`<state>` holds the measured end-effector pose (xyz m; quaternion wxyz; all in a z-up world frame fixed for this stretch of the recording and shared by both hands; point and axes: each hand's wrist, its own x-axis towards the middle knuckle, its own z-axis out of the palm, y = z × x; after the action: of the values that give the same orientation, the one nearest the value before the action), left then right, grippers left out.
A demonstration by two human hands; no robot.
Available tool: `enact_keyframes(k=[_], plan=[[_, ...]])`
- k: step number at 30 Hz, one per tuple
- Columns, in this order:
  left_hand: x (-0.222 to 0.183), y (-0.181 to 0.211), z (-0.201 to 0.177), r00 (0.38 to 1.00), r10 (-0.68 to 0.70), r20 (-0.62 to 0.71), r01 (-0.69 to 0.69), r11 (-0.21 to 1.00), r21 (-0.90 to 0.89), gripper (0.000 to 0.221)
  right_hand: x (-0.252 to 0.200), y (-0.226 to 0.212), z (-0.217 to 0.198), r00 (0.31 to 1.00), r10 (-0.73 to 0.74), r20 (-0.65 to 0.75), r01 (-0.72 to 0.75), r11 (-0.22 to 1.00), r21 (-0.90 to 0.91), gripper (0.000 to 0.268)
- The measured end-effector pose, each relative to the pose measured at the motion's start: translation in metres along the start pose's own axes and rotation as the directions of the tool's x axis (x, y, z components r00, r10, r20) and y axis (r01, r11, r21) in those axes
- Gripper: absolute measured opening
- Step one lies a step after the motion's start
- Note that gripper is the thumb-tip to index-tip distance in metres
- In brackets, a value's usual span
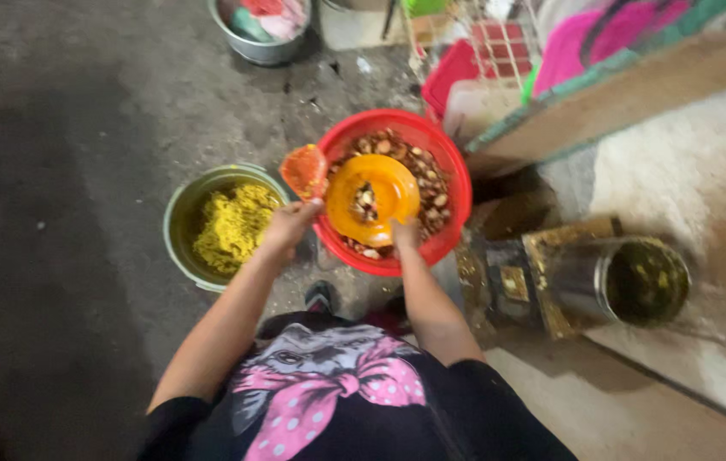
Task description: The person repeatedly scoops yellow cassava pulp from a metal bowl into a grinding machine using a red spatula, then scrapes the ground material back into the bowl. They also transfer brown cassava pieces from a red basket into a yellow bowl and feed them into the machine.
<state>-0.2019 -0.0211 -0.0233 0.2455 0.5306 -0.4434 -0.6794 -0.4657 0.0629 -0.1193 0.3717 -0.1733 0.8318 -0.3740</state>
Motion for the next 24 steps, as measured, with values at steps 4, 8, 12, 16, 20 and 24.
enact_keyframes(k=[4,8,12,16,20,24], plan=[[-0.014,-0.002,-0.014,0.999,-0.033,0.012,0.033,0.999,-0.013,0.038,0.007,0.026,0.011,0.992,0.126,-0.008,-0.126,0.991,-0.050,0.033],[-0.021,0.009,-0.014,0.983,-0.177,-0.052,0.182,0.976,0.116,0.036,0.001,0.040,0.005,0.975,0.176,-0.138,-0.177,0.984,0.011,0.033],[-0.026,0.010,-0.005,0.976,-0.213,-0.039,0.216,0.973,0.087,0.033,0.001,0.041,0.001,0.962,0.237,0.139,-0.258,0.951,0.168,0.035],[-0.028,-0.004,-0.006,0.958,-0.288,-0.006,0.287,0.955,0.080,0.033,-0.008,0.049,0.004,0.998,-0.029,-0.059,0.043,0.966,0.255,0.030],[-0.006,-0.019,0.005,0.937,-0.350,0.022,0.347,0.935,0.076,0.029,-0.009,0.059,-0.048,0.966,-0.170,-0.194,0.203,0.966,0.162,0.024],[0.022,-0.043,0.032,0.920,-0.383,0.085,0.384,0.923,0.008,0.025,-0.025,0.099,-0.184,0.999,-0.001,-0.051,0.042,0.578,0.815,0.012]])
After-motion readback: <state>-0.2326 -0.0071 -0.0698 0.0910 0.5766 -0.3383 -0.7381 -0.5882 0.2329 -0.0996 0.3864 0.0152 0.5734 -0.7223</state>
